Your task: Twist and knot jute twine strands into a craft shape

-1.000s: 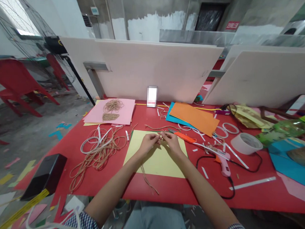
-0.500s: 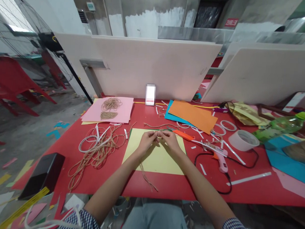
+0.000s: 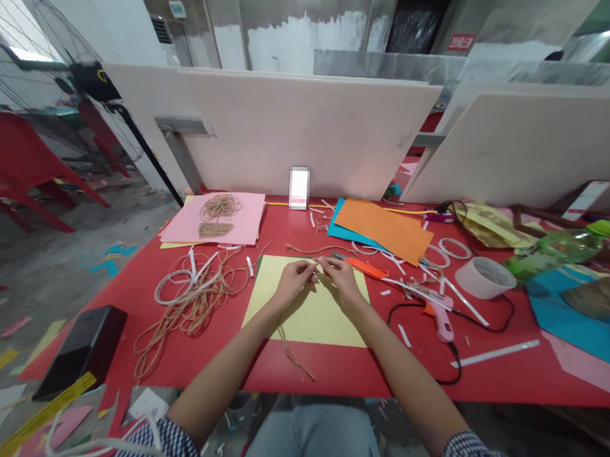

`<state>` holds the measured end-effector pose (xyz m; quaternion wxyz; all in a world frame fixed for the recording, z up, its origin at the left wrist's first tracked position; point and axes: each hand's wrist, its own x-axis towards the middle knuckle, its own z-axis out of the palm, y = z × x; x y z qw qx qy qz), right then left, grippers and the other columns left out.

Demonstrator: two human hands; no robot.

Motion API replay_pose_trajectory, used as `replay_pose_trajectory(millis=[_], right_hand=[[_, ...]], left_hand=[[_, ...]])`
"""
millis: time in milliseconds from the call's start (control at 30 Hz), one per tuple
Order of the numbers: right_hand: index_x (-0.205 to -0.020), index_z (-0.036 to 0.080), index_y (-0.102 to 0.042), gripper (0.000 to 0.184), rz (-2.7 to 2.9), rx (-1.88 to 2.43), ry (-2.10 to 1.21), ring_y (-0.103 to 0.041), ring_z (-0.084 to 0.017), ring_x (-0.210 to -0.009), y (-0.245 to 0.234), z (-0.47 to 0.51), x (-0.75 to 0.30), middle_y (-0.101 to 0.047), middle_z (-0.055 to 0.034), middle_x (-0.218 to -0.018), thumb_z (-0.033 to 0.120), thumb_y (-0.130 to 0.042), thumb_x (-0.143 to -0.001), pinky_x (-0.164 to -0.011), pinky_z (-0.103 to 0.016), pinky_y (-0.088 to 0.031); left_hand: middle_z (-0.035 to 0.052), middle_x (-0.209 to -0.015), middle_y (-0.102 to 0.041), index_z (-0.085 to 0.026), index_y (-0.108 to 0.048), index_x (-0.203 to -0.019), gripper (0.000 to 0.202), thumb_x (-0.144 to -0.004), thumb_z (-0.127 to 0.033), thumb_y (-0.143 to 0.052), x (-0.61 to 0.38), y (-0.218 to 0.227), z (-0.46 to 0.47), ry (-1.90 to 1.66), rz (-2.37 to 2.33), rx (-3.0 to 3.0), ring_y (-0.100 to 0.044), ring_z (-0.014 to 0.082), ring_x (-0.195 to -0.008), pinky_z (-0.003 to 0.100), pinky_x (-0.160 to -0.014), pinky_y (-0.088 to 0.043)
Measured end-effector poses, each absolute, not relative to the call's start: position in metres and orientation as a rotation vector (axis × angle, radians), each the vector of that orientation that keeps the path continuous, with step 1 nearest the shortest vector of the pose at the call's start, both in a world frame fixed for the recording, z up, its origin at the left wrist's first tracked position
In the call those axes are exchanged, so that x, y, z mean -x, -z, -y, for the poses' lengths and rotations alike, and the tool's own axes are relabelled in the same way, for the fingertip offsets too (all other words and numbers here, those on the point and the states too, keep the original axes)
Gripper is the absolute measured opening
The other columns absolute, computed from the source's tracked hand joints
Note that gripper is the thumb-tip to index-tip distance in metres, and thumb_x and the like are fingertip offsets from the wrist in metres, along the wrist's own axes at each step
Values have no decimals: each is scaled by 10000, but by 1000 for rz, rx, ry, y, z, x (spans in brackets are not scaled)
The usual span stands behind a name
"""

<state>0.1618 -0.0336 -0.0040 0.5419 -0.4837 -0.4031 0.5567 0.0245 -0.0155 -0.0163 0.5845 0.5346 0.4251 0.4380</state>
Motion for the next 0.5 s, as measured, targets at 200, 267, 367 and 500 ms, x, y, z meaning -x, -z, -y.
replay_pose_trajectory(millis=[200, 267, 367, 500], right_hand=[[-752, 182, -764, 392, 963, 1170, -1295, -551, -141, -620, 9, 31, -161, -617, -3, -624, 549, -810, -623, -619, -283, -439], [-748, 187, -765, 381, 975, 1172, -1297, -560, -150, -626, 10, 31, -160, -628, -7, -624, 547, -804, -628, -628, -291, -446], [-741, 190, -767, 363, 973, 1161, -1323, -572, -160, -641, 10, 31, -160, -658, -18, -646, 528, -811, -616, -638, -296, -455], [-753, 191, -781, 339, 954, 1161, -1343, -577, -158, -664, 8, 33, -159, -698, -35, -705, 498, -820, -613, -646, -290, -462]], left_hand=[[24, -586, -602, -129, -626, -689, 364, -793, -472, -694, -23, 16, 18, -1007, -961, -1258, -584, 118, -510, 251, -546, -508], [27, -595, -607, -128, -635, -707, 365, -792, -478, -692, -22, 15, 19, -1011, -937, -1223, -587, 122, -521, 262, -559, -523], [44, -617, -633, -124, -651, -712, 352, -771, -465, -712, -22, 12, 20, -1011, -932, -1186, -603, 133, -546, 273, -573, -537], [66, -633, -666, -125, -687, -703, 299, -738, -417, -736, -22, 10, 19, -1039, -998, -1159, -604, 138, -569, 263, -574, -531]])
